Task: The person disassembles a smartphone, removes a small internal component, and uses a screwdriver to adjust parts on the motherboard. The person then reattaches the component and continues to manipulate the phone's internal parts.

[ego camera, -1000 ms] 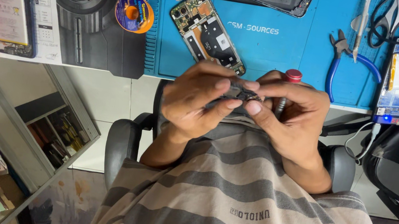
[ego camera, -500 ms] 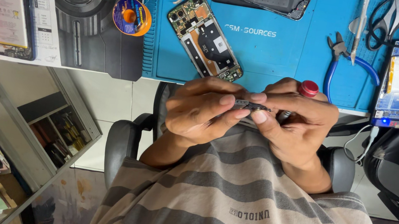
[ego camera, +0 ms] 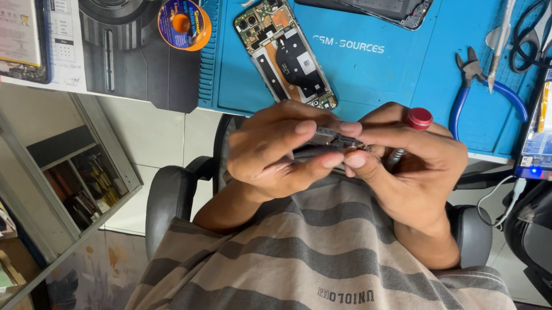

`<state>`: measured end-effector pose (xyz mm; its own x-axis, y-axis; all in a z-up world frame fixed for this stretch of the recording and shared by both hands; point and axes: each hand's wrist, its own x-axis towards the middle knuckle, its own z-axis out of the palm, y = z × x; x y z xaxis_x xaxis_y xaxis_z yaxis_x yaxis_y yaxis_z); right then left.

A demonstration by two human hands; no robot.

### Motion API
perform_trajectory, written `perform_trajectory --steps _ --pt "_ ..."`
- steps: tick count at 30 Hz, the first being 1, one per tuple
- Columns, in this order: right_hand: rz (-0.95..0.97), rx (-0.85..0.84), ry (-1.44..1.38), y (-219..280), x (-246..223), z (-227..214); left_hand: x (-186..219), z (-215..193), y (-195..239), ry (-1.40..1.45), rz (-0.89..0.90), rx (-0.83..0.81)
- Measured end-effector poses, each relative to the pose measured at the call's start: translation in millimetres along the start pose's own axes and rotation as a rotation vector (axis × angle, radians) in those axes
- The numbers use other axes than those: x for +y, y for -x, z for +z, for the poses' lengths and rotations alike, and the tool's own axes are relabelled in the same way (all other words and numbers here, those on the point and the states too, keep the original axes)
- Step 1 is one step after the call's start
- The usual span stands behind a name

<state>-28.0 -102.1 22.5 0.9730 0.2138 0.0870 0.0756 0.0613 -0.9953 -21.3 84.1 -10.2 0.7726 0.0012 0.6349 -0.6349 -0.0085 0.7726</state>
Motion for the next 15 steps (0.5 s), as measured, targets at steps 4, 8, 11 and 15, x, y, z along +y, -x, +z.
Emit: perform_trajectory --steps 4,8,11,15 --pt "-0.017 0.020 0.079 2 -6 3 2 6 9 0.180 -0.160 0.103" --pt "-0.014 0.149 0.216 3 -9 13 -1 19 20 0.396 -0.315 0.231" --pt "0.015 0.260 0.289 1 -9 19 -2 21 26 0.456 -0.430 0.249" --pt "0.009 0.220 0.225 2 -11 19 -6 14 26 0.462 -0.521 0.176"
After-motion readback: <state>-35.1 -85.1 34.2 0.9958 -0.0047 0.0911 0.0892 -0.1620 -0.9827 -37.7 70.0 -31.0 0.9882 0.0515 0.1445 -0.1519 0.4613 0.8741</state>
